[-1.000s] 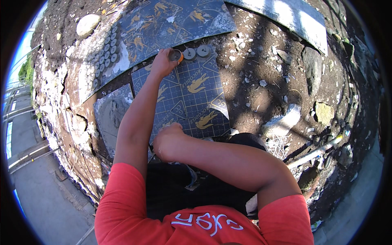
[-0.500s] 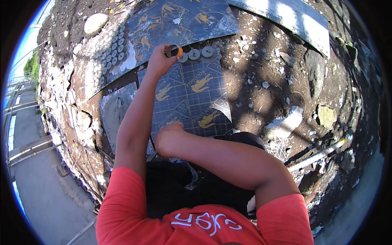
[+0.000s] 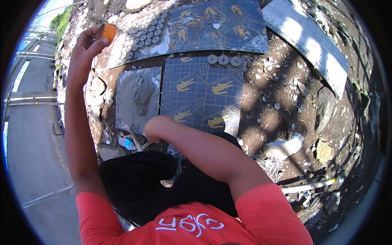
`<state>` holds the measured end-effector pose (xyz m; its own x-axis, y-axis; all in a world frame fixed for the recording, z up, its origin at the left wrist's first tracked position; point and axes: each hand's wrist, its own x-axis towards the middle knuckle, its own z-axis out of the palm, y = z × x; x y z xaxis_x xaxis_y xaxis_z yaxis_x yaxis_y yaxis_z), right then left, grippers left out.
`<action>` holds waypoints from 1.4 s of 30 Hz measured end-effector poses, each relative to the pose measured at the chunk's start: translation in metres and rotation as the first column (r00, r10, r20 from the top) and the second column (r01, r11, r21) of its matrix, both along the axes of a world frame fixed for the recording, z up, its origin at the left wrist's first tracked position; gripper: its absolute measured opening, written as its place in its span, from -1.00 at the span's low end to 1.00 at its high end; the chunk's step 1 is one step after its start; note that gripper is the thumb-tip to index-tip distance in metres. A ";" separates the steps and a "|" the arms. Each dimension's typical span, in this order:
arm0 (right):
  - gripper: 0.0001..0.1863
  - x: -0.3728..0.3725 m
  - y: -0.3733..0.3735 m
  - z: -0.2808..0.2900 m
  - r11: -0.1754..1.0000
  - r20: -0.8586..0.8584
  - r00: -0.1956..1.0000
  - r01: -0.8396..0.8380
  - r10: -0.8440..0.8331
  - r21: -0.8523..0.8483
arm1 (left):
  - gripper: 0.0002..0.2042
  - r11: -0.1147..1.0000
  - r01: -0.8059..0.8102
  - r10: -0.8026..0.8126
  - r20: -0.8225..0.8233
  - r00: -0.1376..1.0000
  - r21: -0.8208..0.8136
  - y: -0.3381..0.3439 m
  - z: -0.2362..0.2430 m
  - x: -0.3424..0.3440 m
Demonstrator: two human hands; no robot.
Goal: The person spreads cement on a tile using a trowel and places small cylindrical spacers between tiles. They repeat this process across multiple tiles on the ground.
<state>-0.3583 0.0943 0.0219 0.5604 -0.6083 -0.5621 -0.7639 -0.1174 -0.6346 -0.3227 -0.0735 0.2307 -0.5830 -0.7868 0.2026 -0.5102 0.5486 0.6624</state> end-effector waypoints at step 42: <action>-0.37 -0.080 0.036 0.027 0.777 -0.429 0.665 0.608 -0.611 -0.164 | -0.65 -0.461 -0.604 0.437 0.759 0.483 0.650 0.231 -0.387 0.871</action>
<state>-0.4382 0.1308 0.0485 -0.2404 -0.7296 -0.6402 -0.8548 0.4717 -0.2165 0.5487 0.1573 -0.1560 0.3224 -0.0488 -0.9454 -0.1577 -0.9875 -0.0028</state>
